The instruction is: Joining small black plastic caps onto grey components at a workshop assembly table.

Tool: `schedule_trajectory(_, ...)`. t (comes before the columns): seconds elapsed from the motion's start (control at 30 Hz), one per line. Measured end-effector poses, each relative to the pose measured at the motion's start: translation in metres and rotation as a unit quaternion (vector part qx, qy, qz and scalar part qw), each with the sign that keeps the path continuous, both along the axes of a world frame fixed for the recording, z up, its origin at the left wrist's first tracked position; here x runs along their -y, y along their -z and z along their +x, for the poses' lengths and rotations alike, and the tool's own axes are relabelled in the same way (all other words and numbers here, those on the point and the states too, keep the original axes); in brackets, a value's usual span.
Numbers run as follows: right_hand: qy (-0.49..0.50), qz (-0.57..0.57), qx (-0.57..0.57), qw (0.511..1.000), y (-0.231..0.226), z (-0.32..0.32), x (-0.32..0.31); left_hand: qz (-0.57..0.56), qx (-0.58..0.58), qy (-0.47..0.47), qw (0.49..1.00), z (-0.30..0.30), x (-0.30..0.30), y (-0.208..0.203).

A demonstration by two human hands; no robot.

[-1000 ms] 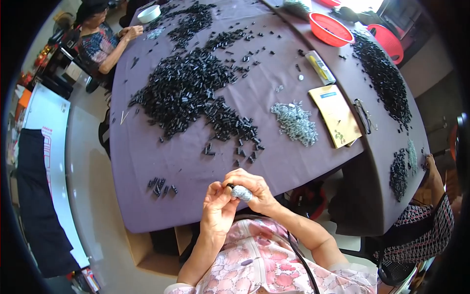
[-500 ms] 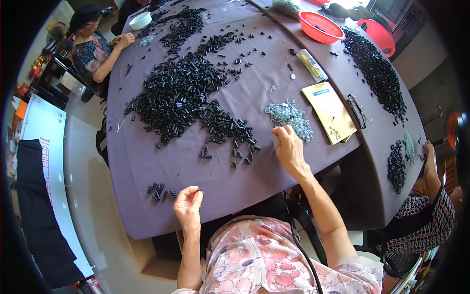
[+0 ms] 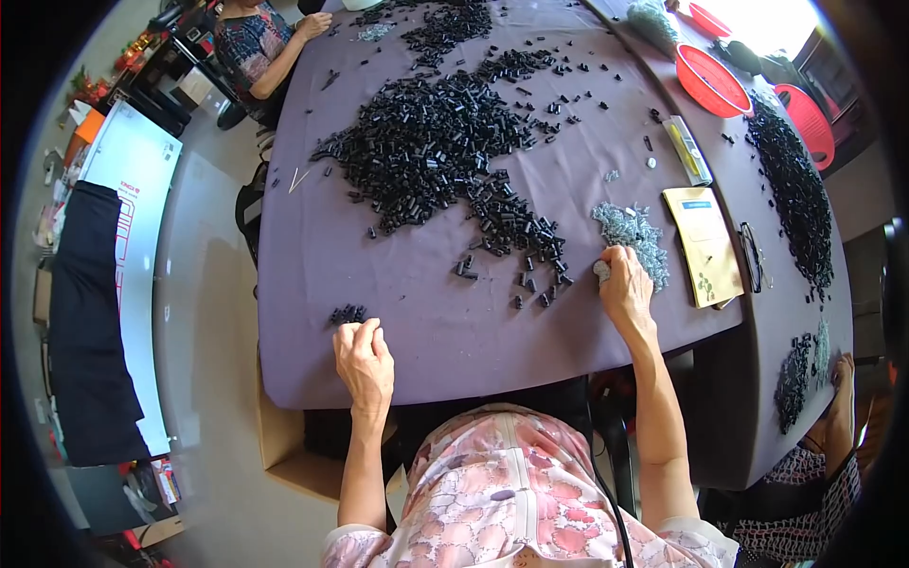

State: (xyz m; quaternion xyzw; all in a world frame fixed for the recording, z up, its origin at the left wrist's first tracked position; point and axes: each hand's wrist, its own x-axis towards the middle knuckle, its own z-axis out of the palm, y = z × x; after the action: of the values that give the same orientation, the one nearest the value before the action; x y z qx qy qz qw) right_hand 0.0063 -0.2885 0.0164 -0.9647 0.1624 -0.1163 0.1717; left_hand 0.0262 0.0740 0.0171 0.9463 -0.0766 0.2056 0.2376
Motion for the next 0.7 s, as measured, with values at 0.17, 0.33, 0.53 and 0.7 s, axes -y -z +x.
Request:
schedule_trajectory(0.17,0.004,-0.018,-0.014,1.000,-0.001,-0.001,0.000,0.006,0.029,0.021,0.999,0.009,0.031,-0.009)
schedule_trajectory(0.33,-0.033,-0.079,0.016,0.996,0.001,-0.004,-0.012,-0.105,-0.002,0.143,0.984,0.023,0.093,-0.013)
schedule_trajectory(0.53,-0.026,-0.118,0.012,0.993,0.008,-0.010,-0.020,-0.083,0.025,0.174,0.981,0.076,0.155,0.005)
schedule_trajectory(0.7,-0.061,-0.077,0.067,0.993,0.014,-0.013,-0.015,-0.055,0.024,0.160,0.985,0.082,0.164,0.014)
